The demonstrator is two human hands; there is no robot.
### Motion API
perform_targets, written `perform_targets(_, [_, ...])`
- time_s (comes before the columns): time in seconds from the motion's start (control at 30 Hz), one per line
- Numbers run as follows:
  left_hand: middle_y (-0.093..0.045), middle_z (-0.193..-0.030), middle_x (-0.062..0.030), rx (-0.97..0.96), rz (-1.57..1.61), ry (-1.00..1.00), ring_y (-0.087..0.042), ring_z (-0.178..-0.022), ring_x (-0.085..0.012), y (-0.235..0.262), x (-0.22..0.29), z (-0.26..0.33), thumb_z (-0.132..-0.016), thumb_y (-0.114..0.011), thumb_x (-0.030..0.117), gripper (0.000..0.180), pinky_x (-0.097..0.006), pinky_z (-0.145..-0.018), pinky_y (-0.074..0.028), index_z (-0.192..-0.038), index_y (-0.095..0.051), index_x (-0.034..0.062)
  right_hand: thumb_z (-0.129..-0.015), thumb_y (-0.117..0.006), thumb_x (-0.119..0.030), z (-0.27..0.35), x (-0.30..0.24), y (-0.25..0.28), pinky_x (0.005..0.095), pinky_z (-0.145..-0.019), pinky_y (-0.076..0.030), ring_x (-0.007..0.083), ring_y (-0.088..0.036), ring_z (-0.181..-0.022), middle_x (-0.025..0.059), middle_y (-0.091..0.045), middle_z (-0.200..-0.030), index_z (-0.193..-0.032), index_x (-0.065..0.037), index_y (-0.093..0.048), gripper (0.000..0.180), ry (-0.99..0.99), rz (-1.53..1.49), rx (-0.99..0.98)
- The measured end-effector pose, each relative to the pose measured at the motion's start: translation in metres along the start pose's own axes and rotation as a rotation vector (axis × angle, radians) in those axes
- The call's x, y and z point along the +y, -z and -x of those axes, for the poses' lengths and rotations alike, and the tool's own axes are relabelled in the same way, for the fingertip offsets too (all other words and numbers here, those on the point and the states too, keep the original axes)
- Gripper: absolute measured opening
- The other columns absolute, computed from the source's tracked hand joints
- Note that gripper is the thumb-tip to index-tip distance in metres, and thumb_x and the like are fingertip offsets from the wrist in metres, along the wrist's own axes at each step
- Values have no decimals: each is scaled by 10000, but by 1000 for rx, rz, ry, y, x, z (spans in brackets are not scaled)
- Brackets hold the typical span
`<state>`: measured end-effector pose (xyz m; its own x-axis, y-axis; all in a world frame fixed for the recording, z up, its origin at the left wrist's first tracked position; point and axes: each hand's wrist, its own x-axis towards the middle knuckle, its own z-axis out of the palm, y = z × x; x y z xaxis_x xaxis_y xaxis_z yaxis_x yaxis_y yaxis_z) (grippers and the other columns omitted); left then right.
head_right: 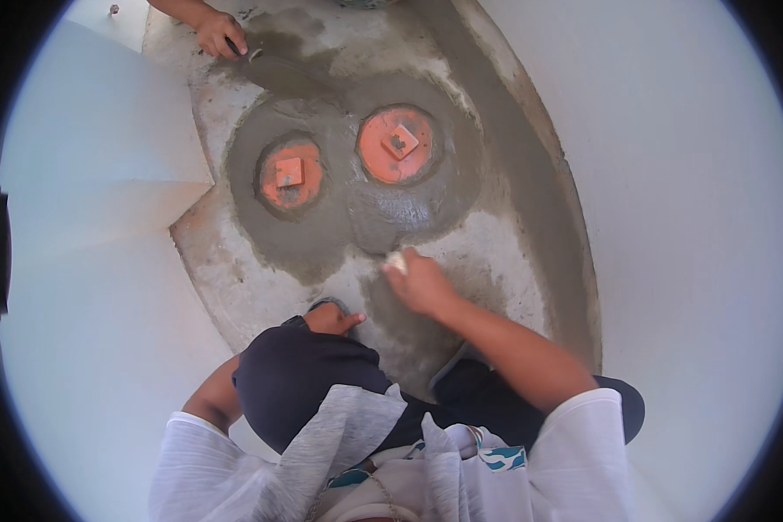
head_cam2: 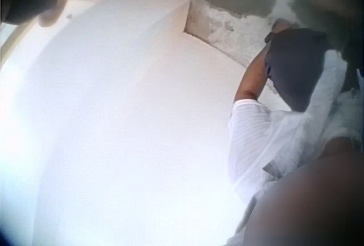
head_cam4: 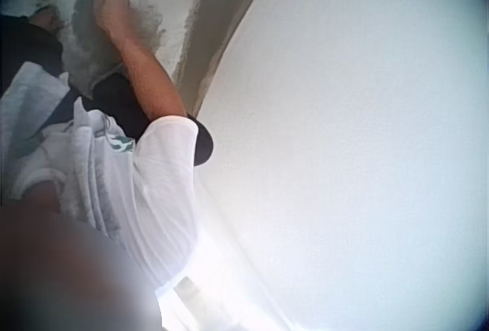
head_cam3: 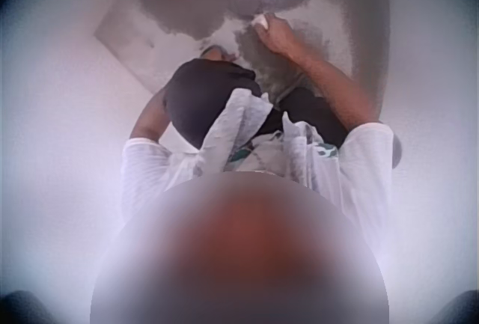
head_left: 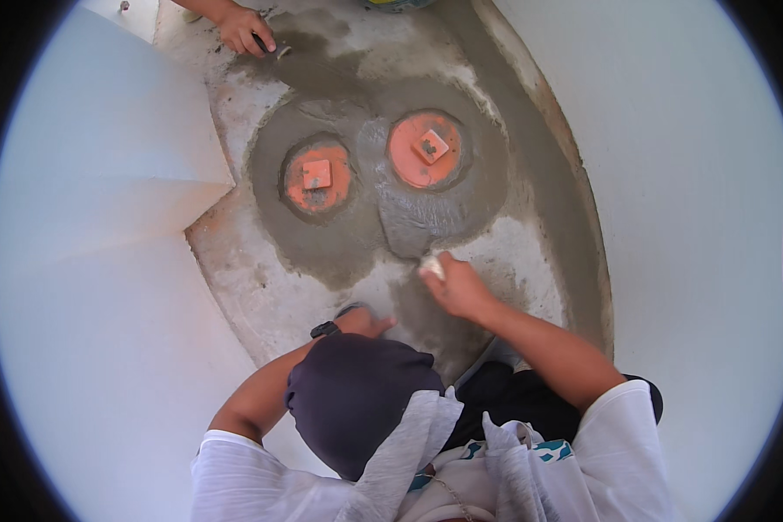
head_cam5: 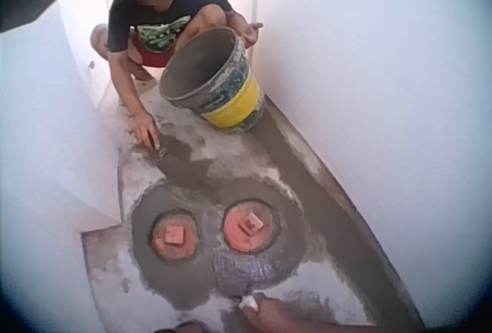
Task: The person sits on the floor and uses a trowel to spread wet cement around two orange circular fixtures embedded in the floor. Another person pours additional cement from a bucket while the person smooths and levels the surface.
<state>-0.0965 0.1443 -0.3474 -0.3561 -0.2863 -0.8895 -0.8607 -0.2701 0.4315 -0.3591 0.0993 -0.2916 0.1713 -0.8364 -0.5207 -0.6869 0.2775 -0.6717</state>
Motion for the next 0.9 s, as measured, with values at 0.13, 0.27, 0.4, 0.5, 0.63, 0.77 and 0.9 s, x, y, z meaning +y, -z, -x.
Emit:
perform_targets(0.13, [-650, -730, -273, -22, 14, -46, -652, -727, -415, 0, 0, 0, -976, -552, 642, 770, -489, -749, -488, -798, -712, -90, -979, -619, -341, -30, -30, -29, 558, -786, -526, 534, -664, -889, 358, -667, -889, -1028, 92, -567, 439, -64, -83, 97])
perform_targets(0.27, [-647, -720, -276, -35, 4, -63, -652, -715, -420, -2, -8, -5, -974, -559, 638, 767, -496, -737, -488, -792, -713, -91, -968, -626, -345, -45, -42, -29, 561, -818, -524, 536, -662, -912, 371, -667, -914, -1006, 106, -590, 454, -108, -174, 174])
perform_targets(0.4, [-651, -590, -143, 43, -55, -80, -669, -613, -304, -9, -13, -11, -983, -539, 643, 755, -416, -702, -516, -625, -717, 2, -964, -632, -357, -57, -46, -29, 544, -820, -522, 526, -665, -905, 361, -670, -907, -983, 105, -617, 463, -106, -156, 189])
perform_targets(0.5, [-648, -585, -143, 58, -84, -108, -663, -601, -301, -10, -15, -11, -984, -536, 645, 759, -413, -696, -516, -620, -714, 3, -973, -626, -376, -61, -44, -32, 517, -786, -524, 501, -676, -857, 334, -675, -866, -979, 99, -631, 475, -85, -148, 216])
perform_targets(0.63, [-647, -578, -139, 46, -56, -79, -660, -591, -296, -10, -14, -10, -984, -530, 650, 762, -404, -688, -518, -620, -715, 7, -973, -624, -380, -60, -36, -31, 506, -765, -527, 478, -684, -825, 321, -672, -827, -958, 101, -633, 481, -71, -135, 203])
perform_targets(0.77, [-647, -575, -137, 43, -56, -103, -661, -591, -294, -10, -15, -10, -983, -528, 655, 762, -403, -684, -520, -616, -716, 14, -972, -621, -390, -58, -32, -29, 510, -754, -528, 471, -691, -817, 329, -667, -813, -946, 103, -632, 493, -88, -161, 106])
perform_targets(0.9, [-650, -575, -135, 53, -52, -108, -667, -600, -292, -12, -16, -11, -982, -525, 656, 762, -401, -688, -523, -610, -717, 20, -966, -633, -376, -39, -30, -28, 526, -771, -528, 503, -680, -866, 347, -667, -846, -963, 102, -627, 478, -30, -91, 63])
